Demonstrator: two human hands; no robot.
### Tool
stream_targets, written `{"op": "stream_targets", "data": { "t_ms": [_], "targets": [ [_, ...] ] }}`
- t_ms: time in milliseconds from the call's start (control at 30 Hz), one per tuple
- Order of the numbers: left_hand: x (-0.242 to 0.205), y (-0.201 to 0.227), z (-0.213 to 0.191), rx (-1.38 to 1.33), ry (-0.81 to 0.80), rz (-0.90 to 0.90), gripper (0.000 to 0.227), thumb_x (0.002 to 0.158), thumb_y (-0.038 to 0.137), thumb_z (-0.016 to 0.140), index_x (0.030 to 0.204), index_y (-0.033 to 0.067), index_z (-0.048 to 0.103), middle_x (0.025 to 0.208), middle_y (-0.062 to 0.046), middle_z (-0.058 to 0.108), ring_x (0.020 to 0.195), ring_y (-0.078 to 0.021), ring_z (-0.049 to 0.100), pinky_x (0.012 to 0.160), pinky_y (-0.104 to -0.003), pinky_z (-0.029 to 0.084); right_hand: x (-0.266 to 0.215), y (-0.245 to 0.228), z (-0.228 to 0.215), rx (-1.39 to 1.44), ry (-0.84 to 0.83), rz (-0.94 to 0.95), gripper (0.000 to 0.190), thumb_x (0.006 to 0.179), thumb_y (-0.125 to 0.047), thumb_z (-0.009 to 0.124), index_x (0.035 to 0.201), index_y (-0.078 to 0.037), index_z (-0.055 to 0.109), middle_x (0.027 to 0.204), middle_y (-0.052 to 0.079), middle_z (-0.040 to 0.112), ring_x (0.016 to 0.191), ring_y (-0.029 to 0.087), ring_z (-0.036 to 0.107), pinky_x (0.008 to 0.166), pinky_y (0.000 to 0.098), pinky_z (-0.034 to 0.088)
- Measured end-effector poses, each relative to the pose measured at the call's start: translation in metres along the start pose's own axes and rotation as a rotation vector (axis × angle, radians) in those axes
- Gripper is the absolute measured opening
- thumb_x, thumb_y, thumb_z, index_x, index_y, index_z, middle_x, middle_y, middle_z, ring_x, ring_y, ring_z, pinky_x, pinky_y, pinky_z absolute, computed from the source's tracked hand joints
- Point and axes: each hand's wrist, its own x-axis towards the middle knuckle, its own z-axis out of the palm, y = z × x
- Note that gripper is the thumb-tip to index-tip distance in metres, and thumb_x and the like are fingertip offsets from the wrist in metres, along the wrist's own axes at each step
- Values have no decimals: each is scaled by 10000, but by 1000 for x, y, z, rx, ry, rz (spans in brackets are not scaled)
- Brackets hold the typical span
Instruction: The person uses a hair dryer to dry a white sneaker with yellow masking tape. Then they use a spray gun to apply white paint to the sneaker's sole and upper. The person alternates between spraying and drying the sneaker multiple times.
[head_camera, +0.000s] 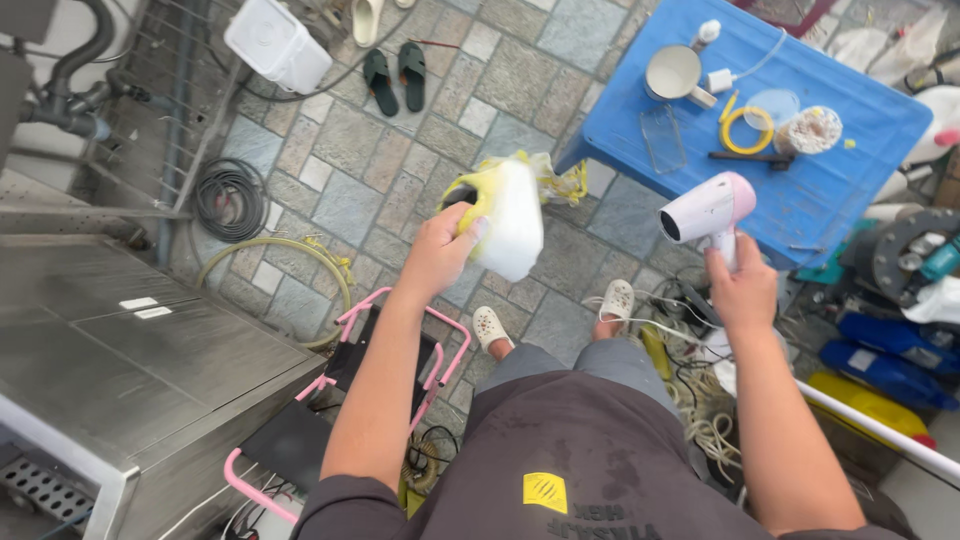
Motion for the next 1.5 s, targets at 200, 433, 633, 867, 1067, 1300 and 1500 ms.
{"op": "stream_targets", "data": {
  "t_ms": [200,433,633,867,1067,1300,1500],
  "targets": [
    [23,-32,43,204,18,-15,411,829,326,761,1103,25,710,961,-120,742,872,-218,704,788,-367,536,2,149,38,47,30,55,338,961,-254,619,1213,-30,611,929,302,687,834,483,669,718,552,518],
    [43,-41,104,-21,-39,-322,431,812,228,779,1163,-4,689,1005,-93,748,884,-162,691,802,-321,541,67,262,44,304,-32,563,323,940,-168,573,1212,-4,512,819,169,649,560,259,642,531,443,523],
    [56,-27,159,-190,-33,-376,416,822,129,777,1200,-10,669,1040,-58,735,906,-118,667,808,-285,527,167,331,66,286,120,545,632,934,-92,604,1447,7,248,965,214,634,598,246,649,514,400,532],
    [66,-12,208,-383,-53,-395,382,891,139,749,1226,-17,651,1073,-42,720,954,-105,653,864,-276,525,238,363,86,494,173,570,866,955,-120,678,1606,17,123,1394,258,563,1045,286,726,868,387,602],
    [72,32,225,-272,-27,-251,446,847,150,781,1236,-13,636,1095,-38,723,969,-98,656,861,-272,532,221,354,72,156,41,489,976,912,-260,857,1585,65,230,1493,285,481,1342,363,512,1101,407,417],
    [56,78,207,-197,-196,-125,449,835,179,809,1215,-8,663,1033,-72,745,918,-121,669,828,-294,546,51,324,28,381,44,494,679,944,-219,753,1509,-5,442,1255,130,673,1145,223,643,960,352,510],
    [38,109,185,-148,-434,128,464,823,181,818,1220,14,645,1081,-60,756,987,-124,700,876,-292,560,-197,264,9,560,179,780,403,972,-134,678,1342,7,602,1076,114,722,921,169,705,785,302,532]
  ]
}}
